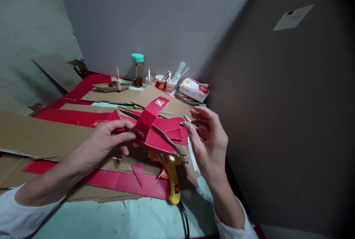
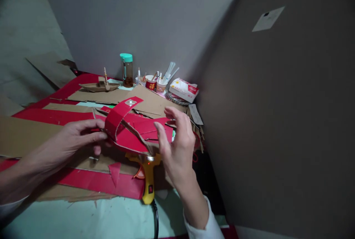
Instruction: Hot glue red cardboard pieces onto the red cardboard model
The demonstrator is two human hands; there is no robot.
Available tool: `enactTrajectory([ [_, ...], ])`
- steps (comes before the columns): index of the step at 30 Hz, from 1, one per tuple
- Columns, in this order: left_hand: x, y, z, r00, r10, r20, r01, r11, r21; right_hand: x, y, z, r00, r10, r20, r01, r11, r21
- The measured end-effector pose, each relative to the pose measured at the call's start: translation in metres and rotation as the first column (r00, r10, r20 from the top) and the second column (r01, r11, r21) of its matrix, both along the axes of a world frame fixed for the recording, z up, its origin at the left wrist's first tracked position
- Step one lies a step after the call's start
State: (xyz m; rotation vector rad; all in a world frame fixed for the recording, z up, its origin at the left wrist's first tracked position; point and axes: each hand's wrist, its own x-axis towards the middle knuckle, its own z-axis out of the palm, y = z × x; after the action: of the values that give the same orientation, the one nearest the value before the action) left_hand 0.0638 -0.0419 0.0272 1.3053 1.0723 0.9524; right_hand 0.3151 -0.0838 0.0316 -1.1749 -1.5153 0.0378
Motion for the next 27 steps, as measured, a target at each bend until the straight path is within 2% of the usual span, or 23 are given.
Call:
enactTrajectory([
  [2,-0.001,-0.001,-0.001,0.998,-0.057,-0.017,0.056,0.998,-0.024,-0.004,0.008,0.007,0.973,-0.034,0.228,0.003,0.991,0.135],
  [5,-0.003,-0.001,-0.004,0.992,-0.123,-0.03,0.121,0.991,-0.055,-0.01,0.017,0.013,0.865,-0.108,0.49,-0.018,0.969,0.245],
  [7,-0.004,-0.001,-0.006,0.989,-0.147,-0.03,0.145,0.987,-0.065,-0.013,0.021,0.012,0.805,-0.124,0.579,-0.027,0.969,0.246],
  [9,-0.005,0.0,-0.008,0.988,-0.153,-0.029,0.151,0.986,-0.069,-0.014,0.023,0.009,0.782,-0.126,0.611,-0.034,0.969,0.243],
  [13,-0.004,-0.001,-0.011,0.989,-0.15,-0.017,0.148,0.987,-0.066,-0.019,0.018,0.003,0.829,-0.073,0.555,-0.068,0.971,0.228],
  [17,-0.002,-0.004,-0.011,0.99,-0.14,-0.001,0.139,0.988,-0.065,-0.028,0.007,0.004,0.904,0.102,0.416,-0.155,0.983,0.094],
  [21,0.001,-0.009,-0.007,0.992,-0.123,-0.002,0.122,0.989,-0.08,-0.036,-0.001,0.005,0.946,0.23,0.23,-0.239,0.971,0.011],
  [24,0.001,-0.009,-0.006,0.994,-0.113,-0.011,0.112,0.99,-0.081,-0.038,-0.001,0.002,0.952,0.265,0.154,-0.262,0.964,-0.043],
  [27,-0.001,-0.007,-0.008,0.995,-0.094,-0.035,0.092,0.994,-0.056,-0.035,0.003,-0.003,0.947,0.259,0.192,-0.243,0.965,-0.1],
])
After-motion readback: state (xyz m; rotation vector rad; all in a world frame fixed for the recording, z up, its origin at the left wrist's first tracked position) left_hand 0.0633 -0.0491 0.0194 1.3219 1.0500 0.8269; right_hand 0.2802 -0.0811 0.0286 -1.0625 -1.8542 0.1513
